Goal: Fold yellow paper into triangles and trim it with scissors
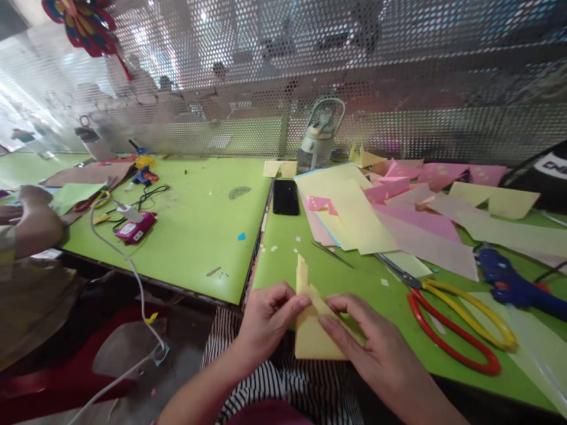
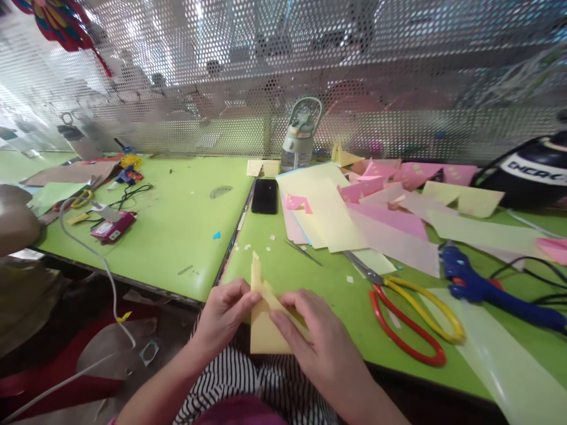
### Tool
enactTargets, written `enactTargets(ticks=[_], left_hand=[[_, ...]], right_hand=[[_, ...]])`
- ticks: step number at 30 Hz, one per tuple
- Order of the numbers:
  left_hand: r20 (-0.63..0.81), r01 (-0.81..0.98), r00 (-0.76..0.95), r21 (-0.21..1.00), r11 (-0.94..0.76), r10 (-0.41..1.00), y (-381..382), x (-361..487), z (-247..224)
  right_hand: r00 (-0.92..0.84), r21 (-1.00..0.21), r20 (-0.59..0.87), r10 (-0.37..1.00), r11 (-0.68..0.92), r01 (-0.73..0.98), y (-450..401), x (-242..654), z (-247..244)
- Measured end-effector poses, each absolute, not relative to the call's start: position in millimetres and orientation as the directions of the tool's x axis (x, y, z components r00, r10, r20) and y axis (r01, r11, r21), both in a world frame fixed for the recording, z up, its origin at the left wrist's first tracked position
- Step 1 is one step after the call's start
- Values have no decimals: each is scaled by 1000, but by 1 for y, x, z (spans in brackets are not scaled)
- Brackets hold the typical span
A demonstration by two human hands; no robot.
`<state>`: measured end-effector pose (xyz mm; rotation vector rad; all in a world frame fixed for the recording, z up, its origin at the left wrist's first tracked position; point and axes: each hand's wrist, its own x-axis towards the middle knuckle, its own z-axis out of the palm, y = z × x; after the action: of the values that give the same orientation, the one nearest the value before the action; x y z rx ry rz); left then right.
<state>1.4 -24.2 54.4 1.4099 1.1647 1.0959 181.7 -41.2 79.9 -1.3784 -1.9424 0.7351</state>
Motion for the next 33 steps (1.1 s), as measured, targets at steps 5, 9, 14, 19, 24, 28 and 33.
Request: enactTargets(ticks=[5,9,14,19,24,28,33], left_hand=[[78,20,175,996,-82,981,-26,4,57],[65,-18,198,998,-63,978,-24,3,57],[53,50,171,997,-62,984,-23,3,57],[88,152,173,982,-115,981,-24,5,59],[104,147,172,981,-130,980,-23,5,58],[111,132,156,982,-132,981,-23,6,56],[93,-11,159,996,-93,983,-23,7,53]], right_hand=[[-199,-773,134,971,228,592,-42,183,81],[-207,-789,97,973,202,581,-41,182,79],[-152,-811,52,987,131,570,-42,182,75],[-213,-732,104,972,219,645,-44,185,78],[-203,-733,105,974,214,645,-46,181,83],[-216,-751,96,972,213,625,-46,178,83],[-225,-758,57,973,189,624,-46,179,81]])
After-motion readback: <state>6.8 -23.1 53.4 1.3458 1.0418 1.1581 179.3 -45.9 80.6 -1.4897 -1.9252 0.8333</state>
